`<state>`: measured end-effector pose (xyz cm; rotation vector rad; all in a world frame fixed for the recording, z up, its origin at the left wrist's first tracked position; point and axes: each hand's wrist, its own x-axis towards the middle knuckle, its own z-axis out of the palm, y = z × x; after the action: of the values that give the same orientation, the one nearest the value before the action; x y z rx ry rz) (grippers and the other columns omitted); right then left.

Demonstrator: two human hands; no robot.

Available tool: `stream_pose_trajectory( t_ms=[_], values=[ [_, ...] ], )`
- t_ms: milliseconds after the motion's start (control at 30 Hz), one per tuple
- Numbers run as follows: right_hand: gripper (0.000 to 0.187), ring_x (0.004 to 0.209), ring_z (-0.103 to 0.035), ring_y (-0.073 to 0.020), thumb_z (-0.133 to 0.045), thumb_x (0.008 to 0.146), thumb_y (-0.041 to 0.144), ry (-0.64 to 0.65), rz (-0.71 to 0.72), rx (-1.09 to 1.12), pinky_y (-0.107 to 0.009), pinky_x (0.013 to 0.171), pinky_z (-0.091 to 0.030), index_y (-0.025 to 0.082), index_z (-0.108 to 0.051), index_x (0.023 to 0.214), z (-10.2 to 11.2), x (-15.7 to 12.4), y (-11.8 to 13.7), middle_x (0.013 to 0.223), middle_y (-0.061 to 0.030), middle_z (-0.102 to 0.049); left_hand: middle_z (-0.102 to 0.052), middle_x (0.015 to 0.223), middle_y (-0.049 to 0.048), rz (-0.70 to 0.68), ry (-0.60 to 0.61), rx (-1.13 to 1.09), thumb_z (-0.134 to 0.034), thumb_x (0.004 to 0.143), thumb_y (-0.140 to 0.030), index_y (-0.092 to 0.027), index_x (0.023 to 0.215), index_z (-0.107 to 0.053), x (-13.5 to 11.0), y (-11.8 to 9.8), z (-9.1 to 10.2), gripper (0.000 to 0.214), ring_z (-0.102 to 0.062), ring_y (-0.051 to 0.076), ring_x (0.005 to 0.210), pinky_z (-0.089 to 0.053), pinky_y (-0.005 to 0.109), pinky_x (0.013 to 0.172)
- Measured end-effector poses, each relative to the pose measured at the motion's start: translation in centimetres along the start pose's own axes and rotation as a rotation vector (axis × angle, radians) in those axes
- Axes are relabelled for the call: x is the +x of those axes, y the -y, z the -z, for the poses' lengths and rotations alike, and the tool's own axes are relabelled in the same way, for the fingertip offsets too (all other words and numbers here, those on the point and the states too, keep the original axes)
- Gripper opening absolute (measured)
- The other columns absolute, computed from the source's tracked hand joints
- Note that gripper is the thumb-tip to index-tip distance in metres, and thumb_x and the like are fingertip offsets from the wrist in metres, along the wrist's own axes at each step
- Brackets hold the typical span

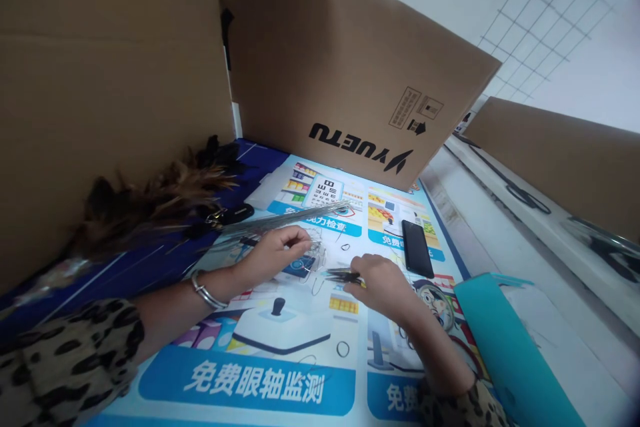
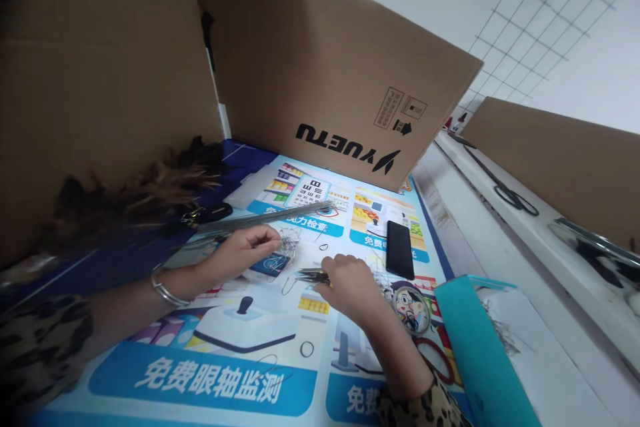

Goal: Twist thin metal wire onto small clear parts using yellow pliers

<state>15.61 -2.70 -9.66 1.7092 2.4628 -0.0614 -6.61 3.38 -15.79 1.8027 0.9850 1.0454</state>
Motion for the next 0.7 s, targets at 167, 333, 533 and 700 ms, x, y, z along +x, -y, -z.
stream_pose_trajectory(
  t_ms=[167, 333, 533, 700],
  values=[
    [0.024, 0.081, -0.049, -0.0191, -0.05, 0.081, 0.043, 0.012, 0.103, -0.132, -0.028, 0.07, -0.031, 0.02, -0.059, 0.086, 0.3, -0.3, 0.9, 0.085, -0.0055, -0.057, -0.051, 0.067, -0.0014, 0.021, -0.024, -0.019, -0.047, 0.08, -0.028, -0.014, 0.072, -0.055, -0.1, 0.0, 0.0, 0.018, -0.046, 0.011, 0.062, -0.038, 0.021, 0.057],
    [0.019, 0.084, -0.048, -0.0212, -0.05, 0.083, 0.035, -0.064, 0.138, -0.199, -0.032, 0.072, -0.03, 0.019, -0.059, 0.085, 0.0, -0.2, 1.5, 0.085, -0.007, -0.057, -0.049, 0.065, -0.002, 0.003, 0.006, -0.02, -0.047, 0.081, -0.028, -0.014, 0.071, -0.054, -0.1, 0.0, -0.1, 0.018, -0.045, 0.011, 0.061, -0.037, 0.021, 0.056],
    [0.017, 0.079, -0.05, -0.0204, -0.045, 0.085, 0.023, -0.051, 0.125, -0.198, -0.031, 0.066, -0.031, 0.018, -0.06, 0.079, -1.1, 0.2, 2.2, 0.08, -0.0077, -0.058, -0.049, 0.064, -0.0019, -0.005, 0.003, -0.008, -0.047, 0.08, -0.029, -0.014, 0.07, -0.054, 0.0, 0.1, -0.2, 0.02, -0.045, 0.011, 0.061, -0.037, 0.021, 0.055],
    [0.015, 0.077, -0.052, -0.0219, -0.048, 0.083, 0.026, -0.051, -0.033, -0.189, -0.032, 0.063, -0.032, 0.018, -0.061, 0.081, -1.7, -0.1, 2.8, 0.079, -0.0084, -0.058, -0.049, 0.065, -0.0018, 0.002, 0.018, -0.016, -0.046, 0.081, -0.03, -0.014, 0.071, -0.054, 0.0, 0.1, -0.1, 0.02, -0.044, 0.011, 0.061, -0.037, 0.021, 0.055]
  ],
)
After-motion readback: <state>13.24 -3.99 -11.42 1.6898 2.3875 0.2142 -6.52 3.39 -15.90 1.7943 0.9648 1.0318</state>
